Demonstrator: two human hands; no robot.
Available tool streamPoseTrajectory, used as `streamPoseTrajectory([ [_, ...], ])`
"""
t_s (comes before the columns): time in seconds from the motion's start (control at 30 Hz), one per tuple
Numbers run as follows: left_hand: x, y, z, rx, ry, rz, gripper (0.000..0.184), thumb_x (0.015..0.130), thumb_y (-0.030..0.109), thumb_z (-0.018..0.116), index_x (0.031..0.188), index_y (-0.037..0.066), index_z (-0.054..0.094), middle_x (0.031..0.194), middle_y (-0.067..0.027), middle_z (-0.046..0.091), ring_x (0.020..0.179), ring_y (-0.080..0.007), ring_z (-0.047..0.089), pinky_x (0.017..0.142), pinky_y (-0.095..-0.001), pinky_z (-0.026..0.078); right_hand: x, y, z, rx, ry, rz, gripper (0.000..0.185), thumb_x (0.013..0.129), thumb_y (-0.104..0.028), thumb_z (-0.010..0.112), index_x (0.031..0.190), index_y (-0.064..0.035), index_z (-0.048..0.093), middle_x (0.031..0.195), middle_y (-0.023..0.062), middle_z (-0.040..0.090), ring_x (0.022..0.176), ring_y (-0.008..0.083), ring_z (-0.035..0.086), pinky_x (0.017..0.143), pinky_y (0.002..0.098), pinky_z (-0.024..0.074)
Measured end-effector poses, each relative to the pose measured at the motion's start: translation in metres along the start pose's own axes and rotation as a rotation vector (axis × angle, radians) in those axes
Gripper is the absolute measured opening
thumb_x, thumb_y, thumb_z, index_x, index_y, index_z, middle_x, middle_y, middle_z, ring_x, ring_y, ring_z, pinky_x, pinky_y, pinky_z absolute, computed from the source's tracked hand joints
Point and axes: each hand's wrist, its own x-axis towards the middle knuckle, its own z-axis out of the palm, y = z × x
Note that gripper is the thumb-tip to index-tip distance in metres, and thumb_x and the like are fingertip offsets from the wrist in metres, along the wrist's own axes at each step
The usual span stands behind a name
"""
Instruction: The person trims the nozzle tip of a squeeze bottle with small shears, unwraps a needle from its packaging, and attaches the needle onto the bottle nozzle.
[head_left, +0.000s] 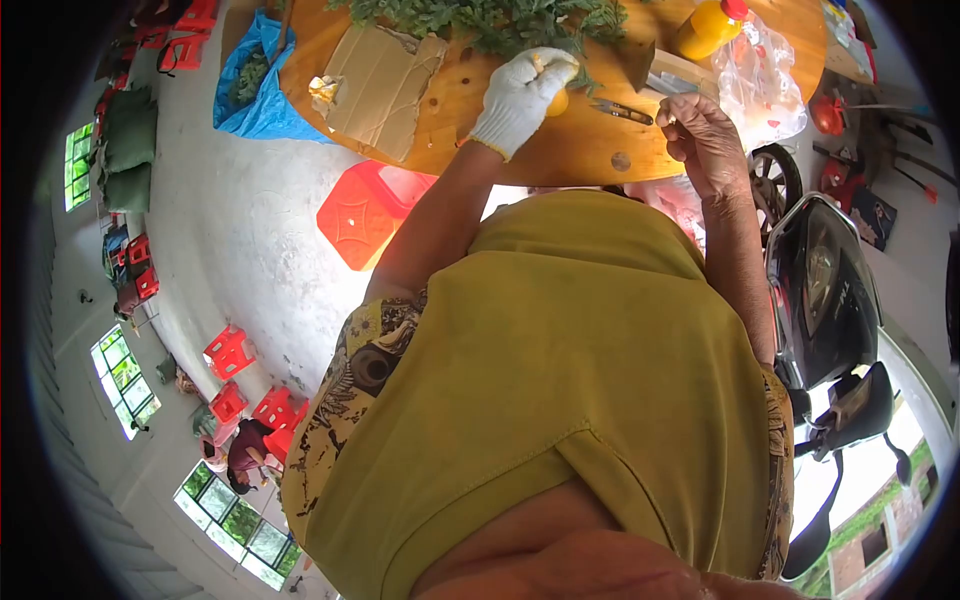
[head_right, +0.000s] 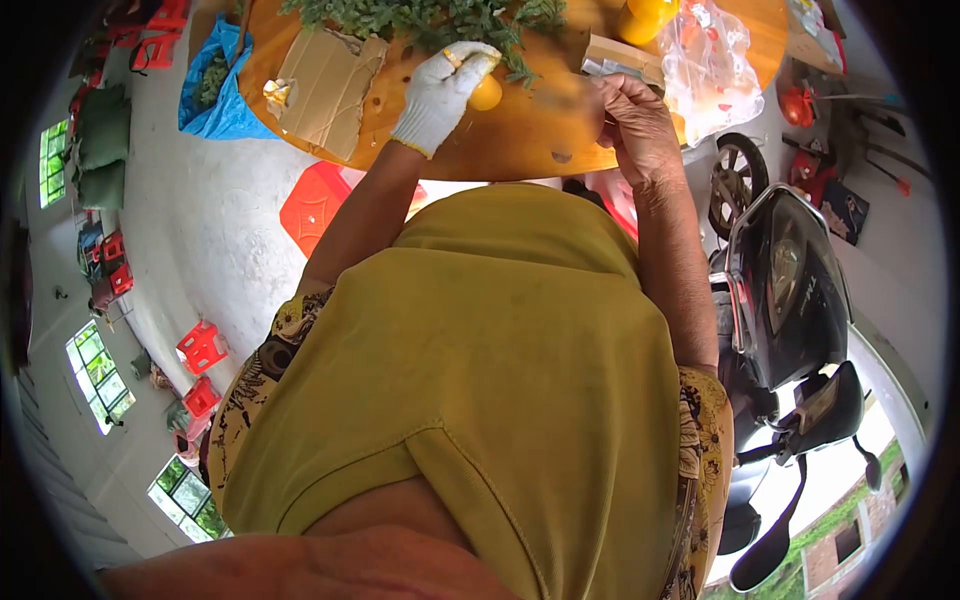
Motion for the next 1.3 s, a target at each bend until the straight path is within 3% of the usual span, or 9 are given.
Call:
streamPoseTrajectory([
  [0.17,0.01,-0.028,0.008,0.093,0.018,-0.007,0.016,0.095,0.013,0.06,0.104,0.005,0.07,0.102,-0.0007,0.069,0.094,-0.0098,0.061,0.086,-0.0244,0.048,-0.011,0.006,-0.013,-0.097,0.047,0.037,0.018,0.09,-0.024,0.071,0.087,-0.008,0.064,0.077,0.0002,0.065,0.062,0.0058,0.051,0.05,0.0186,0.0375],
  [0.33,0.015,-0.058,0.01,0.008,0.069,-0.001,0.016,0.09,0.013,0.066,0.104,0.006,0.071,0.103,-0.002,0.068,0.094,-0.011,0.063,0.087,-0.024,0.049,-0.01,0.016,-0.011,-0.134,0.004,0.062,0.021,0.087,-0.025,0.075,0.091,-0.0085,0.063,0.074,0.0004,0.063,0.062,0.0054,0.052,0.05,0.0185,0.038],
  [0.5,0.012,-0.036,0.013,0.03,0.077,-0.207,0.041,0.08,0.026,0.077,0.117,0.009,0.068,0.106,-0.0045,0.067,0.094,-0.0131,0.064,0.089,-0.0261,0.05,-0.009,0.007,-0.014,-0.005,-0.113,0.012,0.022,0.087,-0.025,0.075,0.092,-0.0106,0.06,0.074,0.001,0.063,0.061,0.0064,0.053,0.048,0.0188,0.0387],
  [0.7,0.007,0.006,0.002,0.513,-0.034,-0.24,0.071,0.075,0.029,0.08,0.139,0.013,0.05,0.125,-0.0129,0.062,0.114,-0.0285,0.06,0.101,-0.0372,0.045,-0.009,-0.014,-0.003,0.271,-0.348,-0.023,0.019,0.089,-0.023,0.073,0.1,-0.0125,0.061,0.075,0.0013,0.059,0.067,0.0095,0.055,0.047,0.0192,0.037],
  [0.8,-0.001,0.006,-0.008,0.614,0.021,-0.145,0.075,0.075,0.03,0.08,0.14,0.011,0.048,0.13,-0.0149,0.059,0.125,-0.0325,0.053,0.104,-0.0395,0.043,-0.005,-0.018,0.003,0.343,-0.435,-0.035,0.023,0.088,-0.021,0.073,0.106,-0.0117,0.062,0.074,-0.0002,0.057,0.069,0.0104,0.054,0.046,0.0193,0.0347],
  [1.0,-0.033,0.05,-0.039,0.669,0.284,0.198,0.044,0.077,0.019,0.075,0.117,0.005,0.064,0.12,-0.0129,0.064,0.117,-0.0308,0.056,0.098,-0.0411,0.046,-0.002,-0.031,0.012,0.315,-0.476,0.001,0.039,0.084,-0.021,0.077,0.115,-0.0091,0.057,0.075,0.0007,0.057,0.066,0.0096,0.053,0.045,0.0192,0.0337],
  [1.1,-0.037,0.125,-0.035,0.75,0.079,0.645,0.03,0.079,0.01,0.072,0.109,0.004,0.069,0.116,-0.0128,0.065,0.111,-0.0311,0.06,0.096,-0.039,0.049,-0.006,-0.039,0.027,0.125,-0.415,0.037,0.052,0.08,-0.026,0.08,0.121,-0.0063,0.055,0.073,0.0,0.056,0.061,0.0086,0.048,0.044,0.0184,0.0319],
  [1.2,-0.031,0.169,-0.012,0.636,-0.117,0.703,0.028,0.074,0.013,0.076,0.1,0.004,0.07,0.104,-0.012,0.067,0.103,-0.0324,0.062,0.089,-0.0405,0.051,-0.012,-0.055,0.045,-0.004,-0.405,0.066,0.058,0.079,-0.023,0.081,0.125,-0.0056,0.05,0.073,0.0012,0.059,0.058,0.006,0.05,0.044,0.0176,0.0326],
  [1.3,-0.028,0.161,-0.002,0.599,-0.181,0.671,0.03,0.073,0.017,0.076,0.099,0.004,0.07,0.099,-0.0118,0.067,0.102,-0.0327,0.062,0.087,-0.0413,0.051,-0.022,-0.068,0.059,-0.1,-0.359,0.067,0.061,0.078,-0.021,0.082,0.127,-0.0055,0.048,0.074,0.0019,0.06,0.058,0.0045,0.052,0.045,0.017,0.0338],
])
